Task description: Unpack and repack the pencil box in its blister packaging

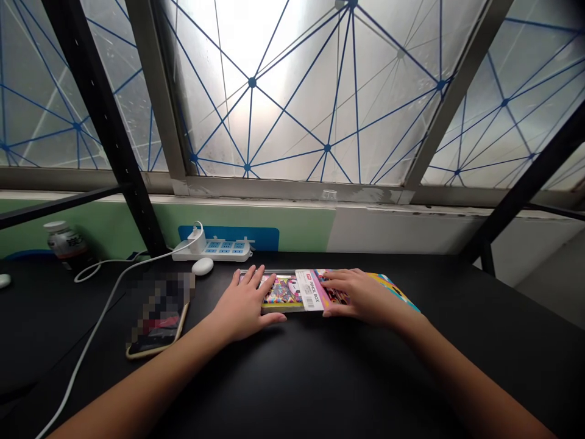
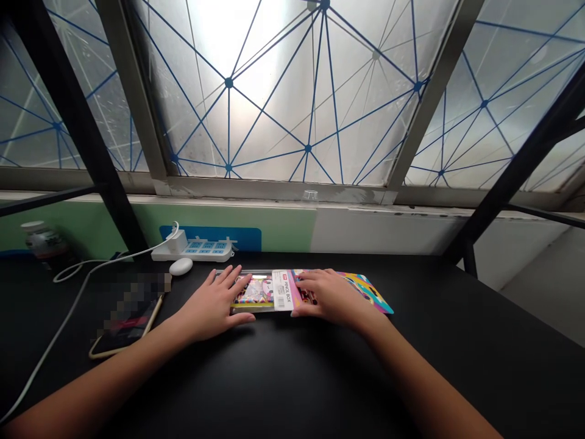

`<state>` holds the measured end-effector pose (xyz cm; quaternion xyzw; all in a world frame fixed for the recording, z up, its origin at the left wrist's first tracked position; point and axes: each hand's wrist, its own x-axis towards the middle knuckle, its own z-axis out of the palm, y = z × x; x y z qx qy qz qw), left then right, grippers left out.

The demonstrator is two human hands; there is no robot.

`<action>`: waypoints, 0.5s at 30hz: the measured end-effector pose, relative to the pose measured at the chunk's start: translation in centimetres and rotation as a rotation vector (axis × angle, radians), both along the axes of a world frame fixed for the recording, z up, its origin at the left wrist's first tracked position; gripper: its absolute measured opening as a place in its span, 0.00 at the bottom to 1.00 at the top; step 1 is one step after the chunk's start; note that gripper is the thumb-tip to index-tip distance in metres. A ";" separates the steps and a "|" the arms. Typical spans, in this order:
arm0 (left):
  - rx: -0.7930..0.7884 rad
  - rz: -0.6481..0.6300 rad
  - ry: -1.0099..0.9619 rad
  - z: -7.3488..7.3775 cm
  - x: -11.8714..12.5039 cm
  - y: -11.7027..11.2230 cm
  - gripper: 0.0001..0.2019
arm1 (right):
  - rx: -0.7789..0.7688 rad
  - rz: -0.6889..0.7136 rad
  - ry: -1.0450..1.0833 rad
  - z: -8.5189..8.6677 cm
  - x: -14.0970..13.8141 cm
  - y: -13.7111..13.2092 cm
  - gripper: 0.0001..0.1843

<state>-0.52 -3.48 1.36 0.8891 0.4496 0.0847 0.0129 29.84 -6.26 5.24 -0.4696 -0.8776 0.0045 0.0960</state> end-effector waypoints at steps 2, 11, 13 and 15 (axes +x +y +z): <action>0.026 -0.004 -0.002 -0.1 -0.2 0.2 0.46 | -0.035 0.027 0.012 -1.2 -1.0 0.3 0.43; 0.042 -0.064 0.038 0.4 -0.9 0.7 0.35 | -0.006 0.101 -0.026 -4.2 -2.8 1.9 0.32; 0.024 -0.042 0.027 0.6 -1.1 0.7 0.37 | -0.017 0.092 -0.016 -4.2 -1.8 2.2 0.32; -0.004 -0.015 0.017 0.9 -1.6 0.9 0.38 | -0.022 0.076 -0.011 -4.2 -0.9 2.5 0.32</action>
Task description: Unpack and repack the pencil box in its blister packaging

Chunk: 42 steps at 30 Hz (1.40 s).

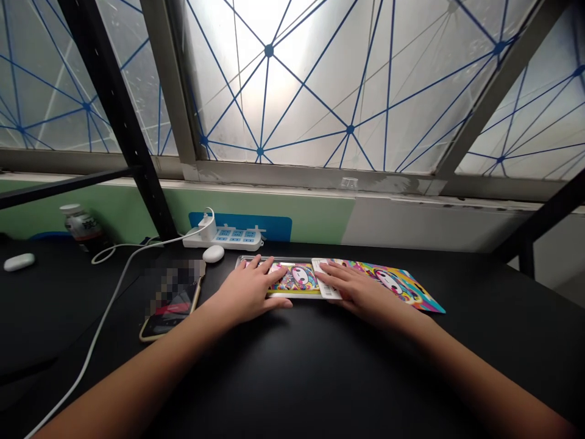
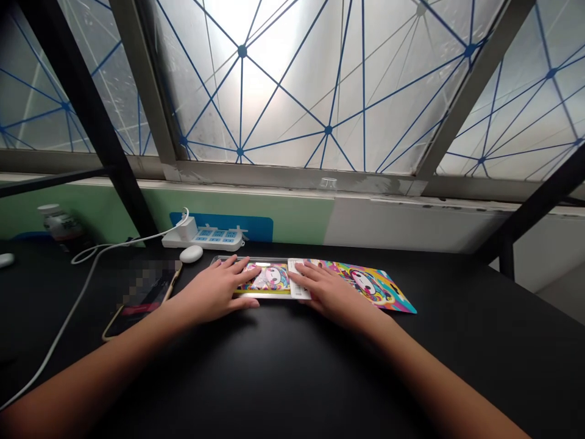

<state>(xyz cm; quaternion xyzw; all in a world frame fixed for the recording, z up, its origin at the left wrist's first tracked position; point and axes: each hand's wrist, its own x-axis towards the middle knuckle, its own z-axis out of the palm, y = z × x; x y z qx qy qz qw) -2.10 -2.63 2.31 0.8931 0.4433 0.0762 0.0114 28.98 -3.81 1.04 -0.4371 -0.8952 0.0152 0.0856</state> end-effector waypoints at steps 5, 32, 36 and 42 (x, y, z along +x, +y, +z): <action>-0.065 0.051 -0.020 0.5 -1.3 0.9 0.31 | 0.014 0.004 -0.003 -0.2 1.7 0.4 0.35; 0.064 0.053 -0.035 -1.3 0.4 0.4 0.32 | 0.034 0.276 0.104 -1.1 -14.0 -4.9 0.19; 0.091 -0.002 -0.019 -1.8 0.2 0.7 0.33 | 0.037 0.335 0.217 -1.3 -13.4 -4.1 0.14; 0.109 -0.018 0.009 -2.0 -0.1 0.9 0.30 | 0.283 0.323 0.248 -1.1 -12.3 -3.3 0.14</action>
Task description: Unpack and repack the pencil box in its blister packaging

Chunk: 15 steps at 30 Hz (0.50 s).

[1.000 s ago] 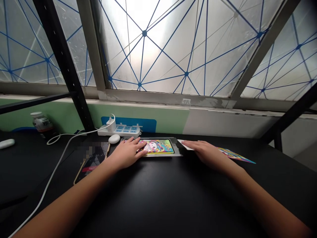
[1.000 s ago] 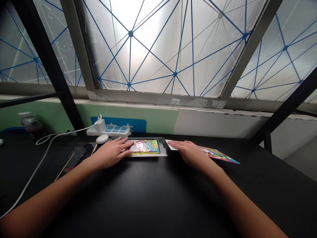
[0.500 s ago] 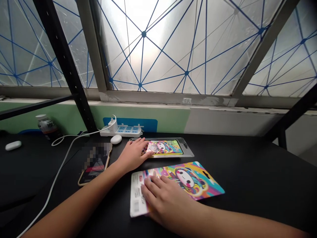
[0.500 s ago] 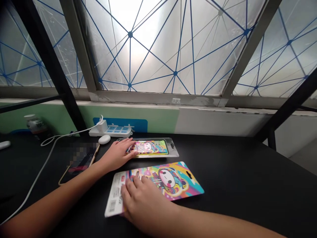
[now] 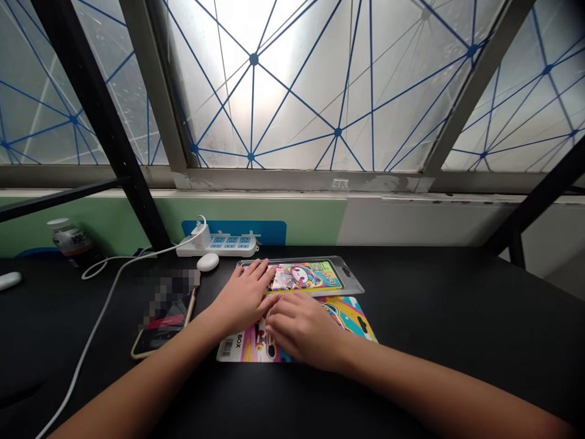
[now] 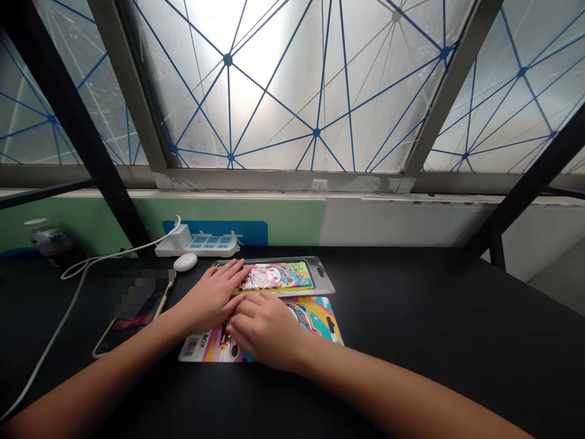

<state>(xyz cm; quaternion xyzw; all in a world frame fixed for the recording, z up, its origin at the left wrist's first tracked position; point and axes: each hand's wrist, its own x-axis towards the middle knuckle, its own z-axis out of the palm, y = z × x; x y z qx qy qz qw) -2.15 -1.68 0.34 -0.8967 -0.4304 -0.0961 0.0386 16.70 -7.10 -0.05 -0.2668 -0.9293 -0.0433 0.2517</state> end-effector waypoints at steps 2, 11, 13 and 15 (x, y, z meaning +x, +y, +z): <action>-0.003 0.000 -0.001 0.1 0.1 -0.1 0.29 | -0.004 -0.126 -0.009 0.7 1.3 1.4 0.16; -0.042 0.017 -0.021 0.6 0.2 -0.2 0.30 | -0.393 -0.417 -0.026 2.9 9.0 7.8 0.18; -0.048 0.024 -0.033 0.6 0.2 -0.1 0.31 | -0.456 -0.408 -0.048 3.2 9.5 8.1 0.23; -0.058 0.035 -0.043 0.6 0.3 -0.1 0.32 | -0.508 -0.400 -0.074 3.6 9.6 8.1 0.28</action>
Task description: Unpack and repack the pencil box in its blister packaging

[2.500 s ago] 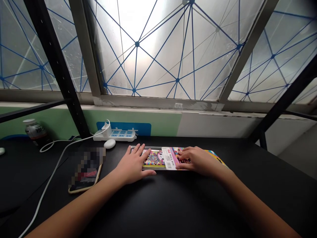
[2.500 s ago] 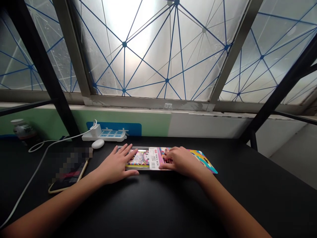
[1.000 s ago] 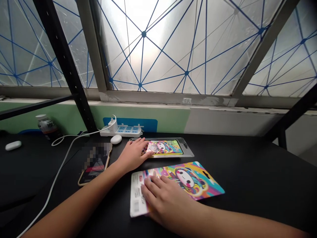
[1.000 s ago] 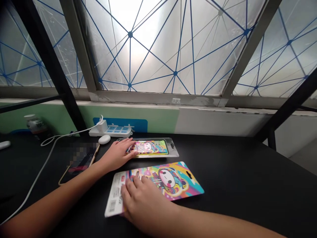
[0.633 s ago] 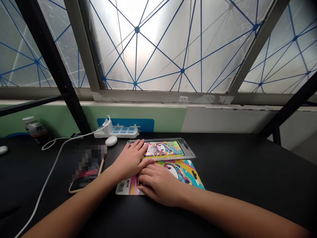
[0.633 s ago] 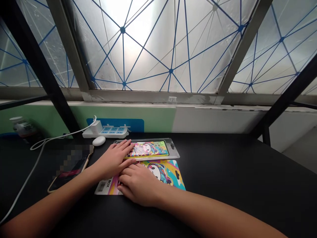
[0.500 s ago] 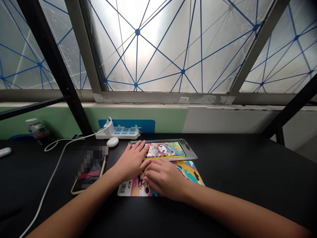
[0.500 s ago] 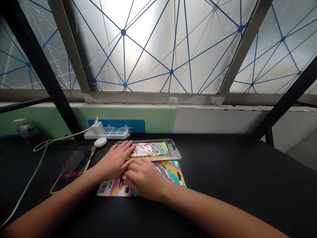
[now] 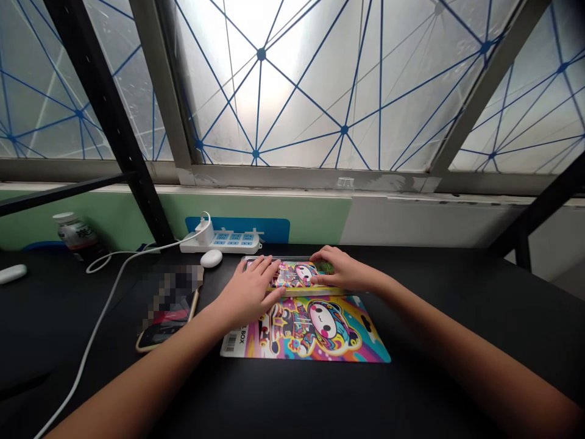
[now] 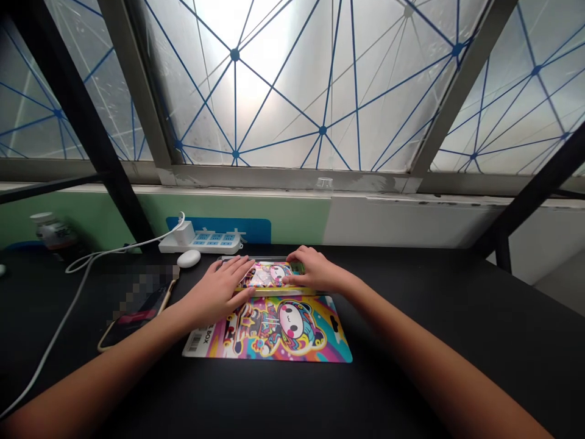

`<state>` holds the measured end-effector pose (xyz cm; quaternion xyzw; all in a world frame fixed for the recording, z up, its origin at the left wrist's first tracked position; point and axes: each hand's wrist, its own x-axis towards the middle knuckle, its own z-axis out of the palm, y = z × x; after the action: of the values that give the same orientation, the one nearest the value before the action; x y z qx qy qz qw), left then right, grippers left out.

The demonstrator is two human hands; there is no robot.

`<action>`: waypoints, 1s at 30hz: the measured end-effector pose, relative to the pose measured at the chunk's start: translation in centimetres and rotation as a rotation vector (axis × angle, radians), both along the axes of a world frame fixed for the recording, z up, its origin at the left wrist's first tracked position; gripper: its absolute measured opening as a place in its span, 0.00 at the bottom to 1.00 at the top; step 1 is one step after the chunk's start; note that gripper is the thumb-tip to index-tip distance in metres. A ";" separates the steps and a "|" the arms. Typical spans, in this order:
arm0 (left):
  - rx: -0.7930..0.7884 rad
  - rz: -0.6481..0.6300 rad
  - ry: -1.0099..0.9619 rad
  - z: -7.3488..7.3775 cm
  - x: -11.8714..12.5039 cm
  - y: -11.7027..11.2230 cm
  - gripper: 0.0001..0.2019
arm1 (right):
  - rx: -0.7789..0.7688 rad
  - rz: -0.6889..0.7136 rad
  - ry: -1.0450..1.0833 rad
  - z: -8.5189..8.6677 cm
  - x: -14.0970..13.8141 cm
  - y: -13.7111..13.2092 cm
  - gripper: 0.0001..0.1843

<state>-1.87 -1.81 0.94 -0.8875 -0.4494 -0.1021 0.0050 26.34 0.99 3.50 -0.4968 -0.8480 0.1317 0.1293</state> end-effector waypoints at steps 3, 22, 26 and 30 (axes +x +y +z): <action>-0.033 0.015 -0.013 0.1 0.0 -0.1 0.32 | -0.066 0.013 -0.027 0.6 0.0 -0.1 0.33; 0.083 0.057 -0.166 0.7 -0.6 0.5 0.35 | 0.094 -0.070 -0.056 0.7 -1.2 -1.5 0.28; 0.152 0.079 -0.213 0.8 -1.9 1.7 0.32 | 0.219 -0.119 -0.020 0.1 -1.6 -2.7 0.28; 0.249 0.039 -0.196 1.5 -2.2 1.8 0.27 | 0.325 -0.101 0.002 0.2 -2.0 -2.9 0.23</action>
<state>-4.10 -0.02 2.41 -0.8568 -0.4488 -0.2431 0.0733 24.38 -1.93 3.70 -0.5110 -0.8321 -0.0136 0.2152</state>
